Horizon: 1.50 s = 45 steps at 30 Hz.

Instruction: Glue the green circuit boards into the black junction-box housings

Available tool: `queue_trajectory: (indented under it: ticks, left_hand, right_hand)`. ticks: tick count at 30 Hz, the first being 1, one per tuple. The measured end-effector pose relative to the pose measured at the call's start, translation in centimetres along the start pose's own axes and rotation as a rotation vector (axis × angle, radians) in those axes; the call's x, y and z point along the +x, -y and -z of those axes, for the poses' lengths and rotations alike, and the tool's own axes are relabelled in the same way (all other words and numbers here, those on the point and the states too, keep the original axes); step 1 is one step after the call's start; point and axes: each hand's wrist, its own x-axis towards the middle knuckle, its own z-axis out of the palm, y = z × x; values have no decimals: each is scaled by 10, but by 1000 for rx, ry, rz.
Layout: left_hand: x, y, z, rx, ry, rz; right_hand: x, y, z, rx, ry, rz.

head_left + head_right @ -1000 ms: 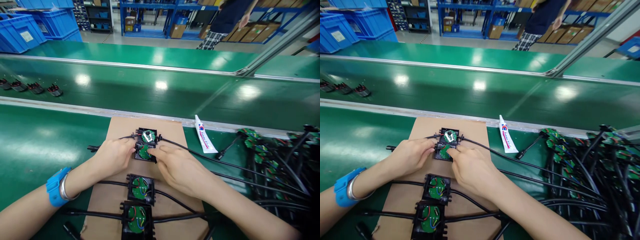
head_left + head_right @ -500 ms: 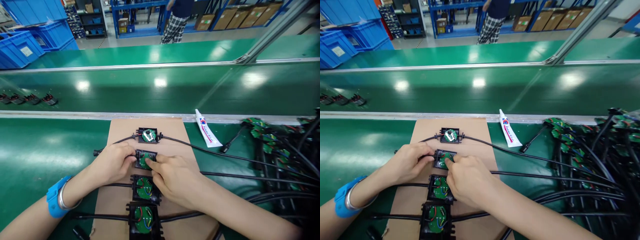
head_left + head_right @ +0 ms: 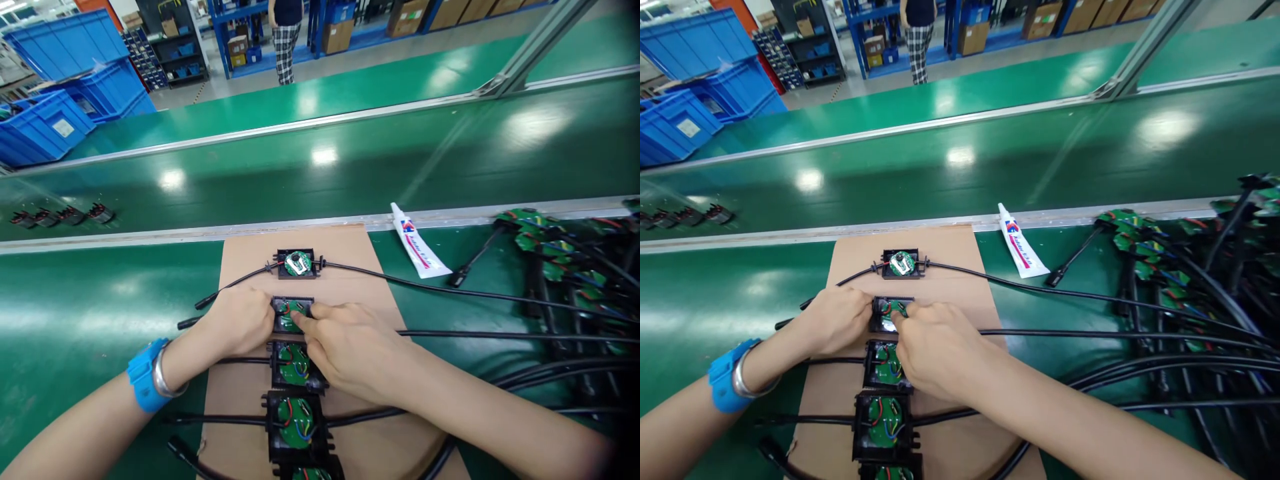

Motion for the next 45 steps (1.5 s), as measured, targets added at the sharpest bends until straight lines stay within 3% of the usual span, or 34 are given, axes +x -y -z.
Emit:
queue_trajectory:
  ticks: [4, 7, 9, 12, 15, 17, 21, 24, 27, 30, 32, 35, 38, 42, 45]
  left_hand:
    - [5, -9, 11, 81, -26, 49]
    - [-8, -21, 15, 130, -132, 179]
    - [-21, -28, 8, 121, -243, 178]
    - [-37, -35, -11, 152, -354, 56]
    - [-40, -38, -24, 253, -305, 31]
    - [-37, -39, -22, 263, -224, 46]
    - [-34, -32, -5, 149, -154, 41]
    - [-34, -25, 4, -19, -254, 33]
    - [-30, -20, 2, -181, -386, -57]
    - [-23, -18, -5, -294, -376, -192]
    - [-20, -17, -10, -322, -355, -205]
    - [-19, -17, -16, -331, -362, -189]
    - [-18, -18, -20, -337, -386, -187]
    - [-17, -18, -21, -335, -392, -179]
    - [-16, -18, -19, -325, -362, -178]
  right_hand:
    - [1, 2, 0, -18, 3, -10]
    - [1, 3, 2, -12, 15, -28]
    - [1, 4, 5, -11, 21, -31]
    - [1, 5, 9, -9, 16, -18]
    - [2, 5, 11, 13, 17, 3]
    - [3, 5, 12, 36, 46, -15]
    - [2, -3, 16, 146, 83, -21]
    - [-2, -12, 24, 246, 124, 11]
    - [-8, -17, 31, 291, 173, -56]
    - [-14, -17, 31, 270, 193, -134]
    - [-17, -15, 29, 207, 191, -170]
    - [-20, -12, 22, 54, 122, -98]
    - [-21, -13, 9, -67, -47, 41]
    - [-19, -18, -9, 99, -270, 8]
    - [-17, -22, -11, 256, -196, -80]
